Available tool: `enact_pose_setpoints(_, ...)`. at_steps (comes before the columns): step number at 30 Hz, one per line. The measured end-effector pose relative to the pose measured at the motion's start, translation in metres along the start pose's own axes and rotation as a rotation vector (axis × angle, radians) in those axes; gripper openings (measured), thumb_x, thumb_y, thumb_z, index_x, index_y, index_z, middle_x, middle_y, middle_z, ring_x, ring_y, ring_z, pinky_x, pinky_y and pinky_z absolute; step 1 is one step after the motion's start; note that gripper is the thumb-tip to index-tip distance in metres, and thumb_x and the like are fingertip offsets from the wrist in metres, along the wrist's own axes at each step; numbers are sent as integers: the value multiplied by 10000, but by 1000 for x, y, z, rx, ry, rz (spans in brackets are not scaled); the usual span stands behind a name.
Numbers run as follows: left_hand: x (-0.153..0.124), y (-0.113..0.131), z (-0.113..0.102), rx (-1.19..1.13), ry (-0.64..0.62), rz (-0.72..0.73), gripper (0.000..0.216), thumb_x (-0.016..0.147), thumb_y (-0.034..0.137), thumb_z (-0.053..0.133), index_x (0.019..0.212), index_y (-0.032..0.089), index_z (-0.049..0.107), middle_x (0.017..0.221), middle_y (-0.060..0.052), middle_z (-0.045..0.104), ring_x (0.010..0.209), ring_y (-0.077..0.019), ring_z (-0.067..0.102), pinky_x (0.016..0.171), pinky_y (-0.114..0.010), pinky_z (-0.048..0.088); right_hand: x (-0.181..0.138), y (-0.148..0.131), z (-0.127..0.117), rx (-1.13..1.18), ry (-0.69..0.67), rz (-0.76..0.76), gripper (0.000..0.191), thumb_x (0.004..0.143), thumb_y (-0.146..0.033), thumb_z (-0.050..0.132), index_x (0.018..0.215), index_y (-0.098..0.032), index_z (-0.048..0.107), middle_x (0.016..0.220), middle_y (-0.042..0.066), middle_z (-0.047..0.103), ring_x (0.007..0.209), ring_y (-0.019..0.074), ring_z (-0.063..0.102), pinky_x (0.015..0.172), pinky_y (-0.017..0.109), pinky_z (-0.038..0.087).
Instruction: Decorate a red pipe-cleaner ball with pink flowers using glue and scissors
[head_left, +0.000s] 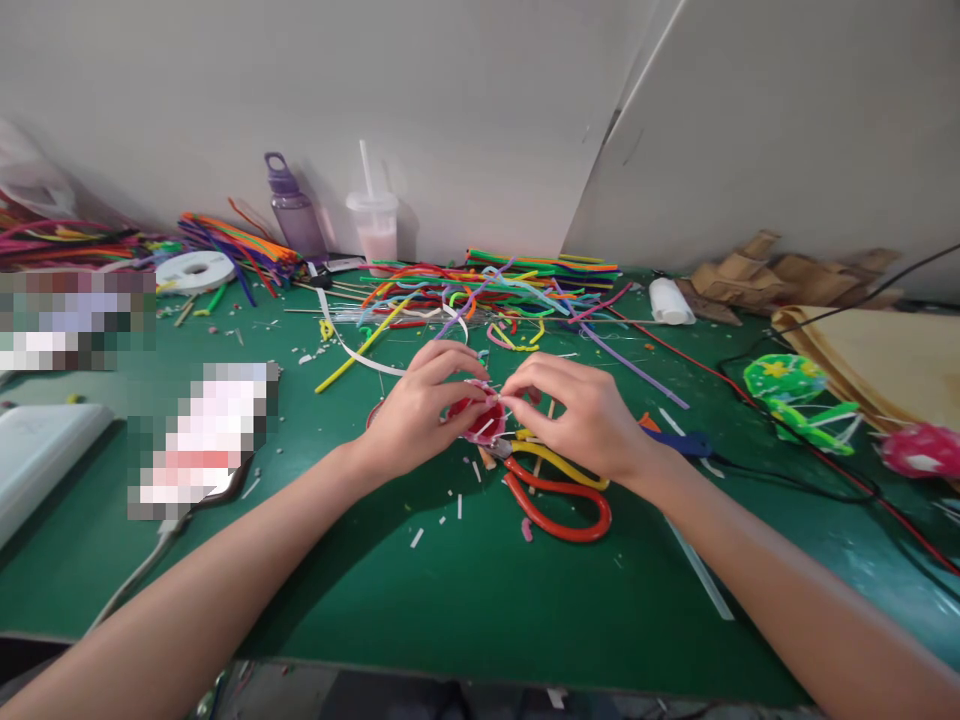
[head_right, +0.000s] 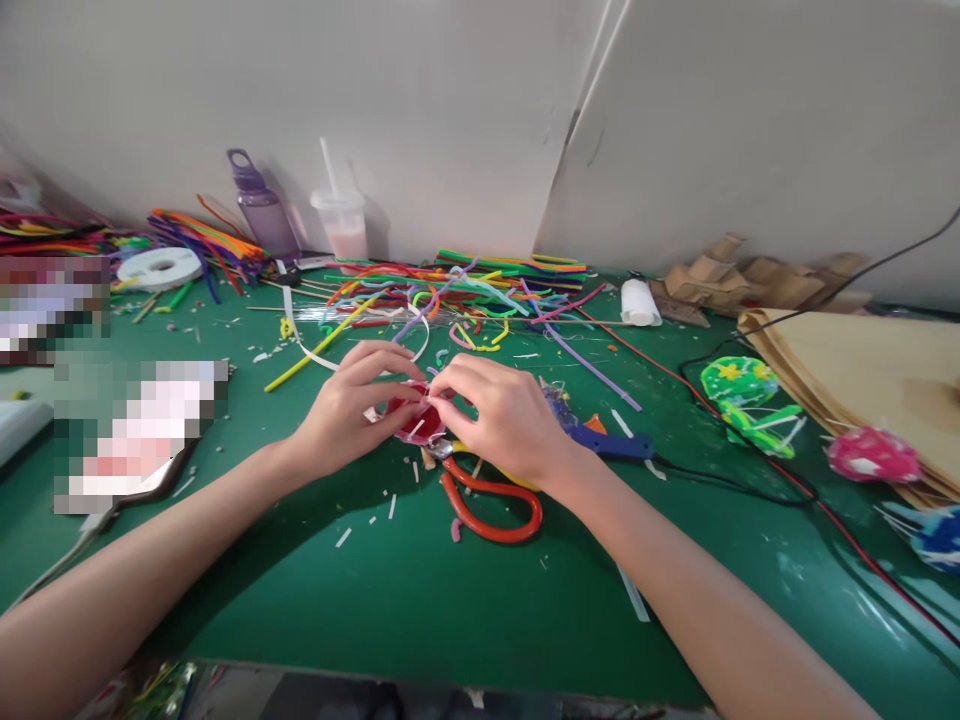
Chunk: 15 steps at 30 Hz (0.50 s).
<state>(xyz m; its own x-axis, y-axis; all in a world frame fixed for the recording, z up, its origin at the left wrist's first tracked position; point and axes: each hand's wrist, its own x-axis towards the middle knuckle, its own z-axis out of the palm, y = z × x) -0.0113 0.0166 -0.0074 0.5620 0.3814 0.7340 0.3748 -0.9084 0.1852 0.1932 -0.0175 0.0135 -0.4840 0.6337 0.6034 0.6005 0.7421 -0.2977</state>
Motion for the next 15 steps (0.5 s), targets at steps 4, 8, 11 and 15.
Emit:
enact_pose_setpoints(4,0,0,0,-4,-2,-1,63,849,182,623,844,196,685,981,-60,658,1076,-215,547,920,-415,511,0,0,-1,3,8,14,66,882,-170,552,846,-194,601,827,22,652,760,152,607,697,287,475)
enact_pose_setpoints(8,0,-1,0,3,2,7,64,844,169,626,844,186,687,981,-68,662,1073,-216,547,920,-413,510,-1,0,-3,-14,38,-27,92,868,-128,532,861,-181,608,831,31,653,767,152,610,698,286,483)
enact_pose_setpoints(11,0,-1,0,6,-1,12,66,843,164,625,850,186,686,987,-65,660,1079,-217,543,929,-417,506,-2,1,-3,-69,37,-108,136,869,-113,514,914,-170,629,857,47,663,800,164,624,709,293,495)
enact_pose_setpoints(15,-1,-2,1,-2,5,1,64,838,160,629,842,193,683,987,-60,662,1072,-214,546,930,-426,506,-3,3,-1,-153,9,-181,195,878,-112,493,952,-181,660,861,49,663,801,167,627,693,289,500)
